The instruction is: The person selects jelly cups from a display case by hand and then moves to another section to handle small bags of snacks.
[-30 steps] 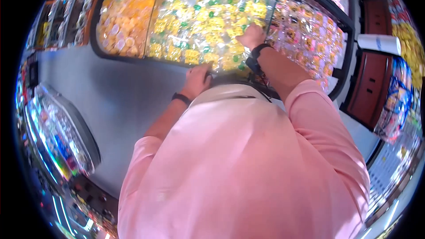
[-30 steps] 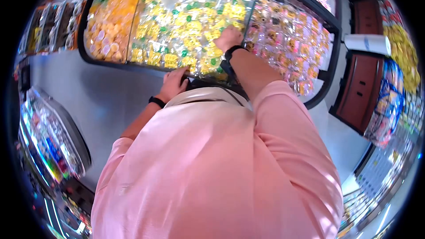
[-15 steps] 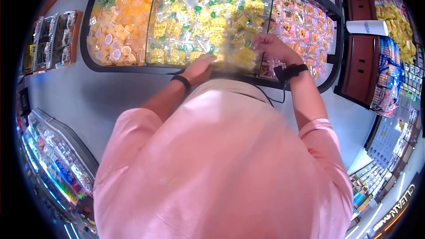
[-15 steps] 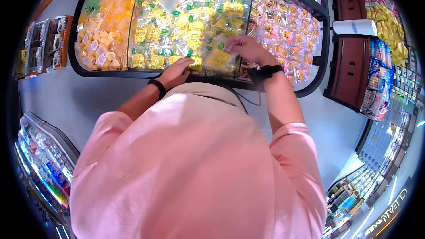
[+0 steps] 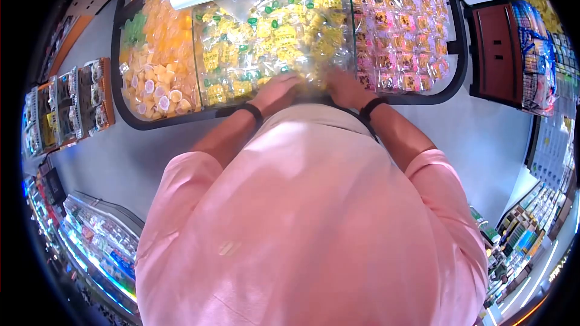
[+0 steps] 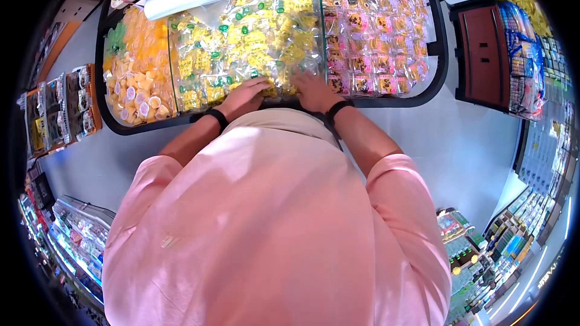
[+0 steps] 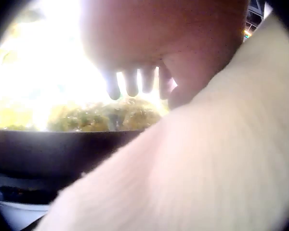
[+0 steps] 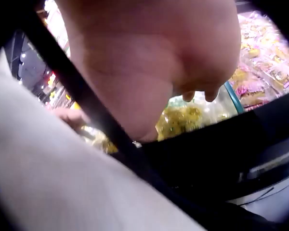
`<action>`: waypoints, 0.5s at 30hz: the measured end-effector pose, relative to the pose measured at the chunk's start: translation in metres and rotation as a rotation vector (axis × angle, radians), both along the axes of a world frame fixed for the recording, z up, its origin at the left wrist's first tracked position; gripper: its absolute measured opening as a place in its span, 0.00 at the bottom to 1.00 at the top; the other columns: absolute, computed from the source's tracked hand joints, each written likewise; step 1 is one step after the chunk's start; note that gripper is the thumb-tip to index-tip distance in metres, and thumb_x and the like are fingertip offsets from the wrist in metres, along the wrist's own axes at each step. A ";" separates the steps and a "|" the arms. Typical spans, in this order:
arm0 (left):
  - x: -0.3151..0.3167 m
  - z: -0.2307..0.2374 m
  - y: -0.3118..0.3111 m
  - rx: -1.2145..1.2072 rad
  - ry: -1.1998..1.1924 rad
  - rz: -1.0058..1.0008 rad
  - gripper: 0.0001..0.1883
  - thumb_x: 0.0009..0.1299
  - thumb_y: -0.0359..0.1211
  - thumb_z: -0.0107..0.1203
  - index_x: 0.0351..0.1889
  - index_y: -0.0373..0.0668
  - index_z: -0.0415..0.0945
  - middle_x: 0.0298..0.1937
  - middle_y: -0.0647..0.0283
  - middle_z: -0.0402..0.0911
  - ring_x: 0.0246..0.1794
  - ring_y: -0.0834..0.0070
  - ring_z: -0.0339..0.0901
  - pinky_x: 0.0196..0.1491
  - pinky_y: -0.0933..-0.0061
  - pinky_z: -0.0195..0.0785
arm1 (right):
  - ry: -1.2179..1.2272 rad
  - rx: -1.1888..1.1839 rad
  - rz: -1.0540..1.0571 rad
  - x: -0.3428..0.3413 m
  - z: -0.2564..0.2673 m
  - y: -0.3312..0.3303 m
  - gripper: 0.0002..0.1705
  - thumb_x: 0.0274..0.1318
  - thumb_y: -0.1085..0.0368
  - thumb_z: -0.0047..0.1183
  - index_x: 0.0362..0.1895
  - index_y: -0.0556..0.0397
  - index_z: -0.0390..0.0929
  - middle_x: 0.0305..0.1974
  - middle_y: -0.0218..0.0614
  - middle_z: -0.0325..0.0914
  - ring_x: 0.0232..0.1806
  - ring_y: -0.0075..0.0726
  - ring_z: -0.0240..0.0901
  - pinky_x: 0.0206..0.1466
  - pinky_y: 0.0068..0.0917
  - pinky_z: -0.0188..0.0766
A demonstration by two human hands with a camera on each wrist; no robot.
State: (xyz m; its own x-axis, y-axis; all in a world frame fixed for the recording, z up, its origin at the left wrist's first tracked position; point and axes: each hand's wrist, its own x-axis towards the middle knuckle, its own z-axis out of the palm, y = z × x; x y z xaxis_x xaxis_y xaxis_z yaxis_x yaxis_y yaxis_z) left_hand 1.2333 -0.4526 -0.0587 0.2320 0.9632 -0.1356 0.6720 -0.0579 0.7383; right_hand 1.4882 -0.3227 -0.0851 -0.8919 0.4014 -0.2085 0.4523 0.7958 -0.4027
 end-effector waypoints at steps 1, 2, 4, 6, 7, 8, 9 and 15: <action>0.002 -0.008 0.001 0.030 0.038 -0.026 0.22 0.65 0.26 0.56 0.60 0.40 0.75 0.67 0.49 0.73 0.68 0.51 0.69 0.68 0.59 0.66 | 0.003 0.002 -0.025 0.003 -0.005 -0.005 0.32 0.60 0.62 0.51 0.69 0.51 0.68 0.71 0.47 0.65 0.72 0.59 0.60 0.71 0.58 0.59; 0.005 -0.017 0.003 0.058 0.078 -0.052 0.23 0.65 0.28 0.57 0.61 0.40 0.75 0.69 0.49 0.71 0.70 0.50 0.67 0.69 0.59 0.66 | 0.007 0.003 -0.049 0.005 -0.009 -0.010 0.30 0.61 0.60 0.50 0.68 0.50 0.70 0.71 0.46 0.66 0.72 0.59 0.60 0.71 0.60 0.58; 0.013 -0.024 0.003 0.054 0.189 -0.087 0.24 0.67 0.31 0.57 0.63 0.42 0.74 0.72 0.50 0.69 0.72 0.50 0.66 0.70 0.57 0.64 | -0.096 0.013 -0.060 0.001 0.008 -0.014 0.27 0.64 0.56 0.47 0.64 0.50 0.74 0.69 0.46 0.69 0.71 0.57 0.62 0.71 0.61 0.57; 0.025 -0.024 0.003 -0.010 0.338 -0.112 0.25 0.69 0.36 0.56 0.65 0.43 0.73 0.73 0.51 0.68 0.73 0.49 0.65 0.71 0.53 0.63 | -0.305 0.030 -0.040 -0.008 0.046 -0.006 0.25 0.65 0.53 0.45 0.60 0.51 0.79 0.67 0.48 0.71 0.69 0.54 0.64 0.70 0.59 0.57; 0.034 -0.006 0.003 -0.014 0.434 -0.085 0.26 0.73 0.42 0.53 0.67 0.44 0.71 0.75 0.53 0.65 0.75 0.50 0.62 0.72 0.45 0.58 | -0.249 0.127 -0.028 -0.006 0.040 -0.007 0.24 0.64 0.53 0.46 0.57 0.52 0.80 0.65 0.48 0.73 0.68 0.53 0.65 0.70 0.58 0.57; 0.043 0.012 0.008 -0.189 0.467 -0.095 0.26 0.75 0.43 0.51 0.69 0.44 0.69 0.77 0.54 0.62 0.77 0.51 0.58 0.73 0.39 0.54 | -0.194 0.224 -0.014 0.000 0.028 -0.010 0.24 0.63 0.52 0.47 0.54 0.52 0.82 0.62 0.49 0.75 0.67 0.52 0.66 0.69 0.58 0.57; 0.050 0.026 0.010 -0.228 0.496 -0.080 0.27 0.76 0.45 0.50 0.70 0.43 0.68 0.78 0.53 0.60 0.79 0.51 0.56 0.74 0.39 0.51 | -0.142 0.318 0.005 -0.001 0.033 -0.010 0.23 0.62 0.51 0.48 0.51 0.53 0.83 0.59 0.49 0.76 0.66 0.50 0.67 0.69 0.58 0.57; 0.079 -0.006 -0.017 -0.228 0.543 0.139 0.34 0.77 0.51 0.45 0.75 0.40 0.61 0.82 0.53 0.50 0.83 0.51 0.43 0.79 0.41 0.38 | -0.196 -0.070 0.008 -0.021 0.045 0.035 0.22 0.53 0.58 0.56 0.49 0.59 0.80 0.53 0.54 0.75 0.65 0.57 0.68 0.66 0.48 0.63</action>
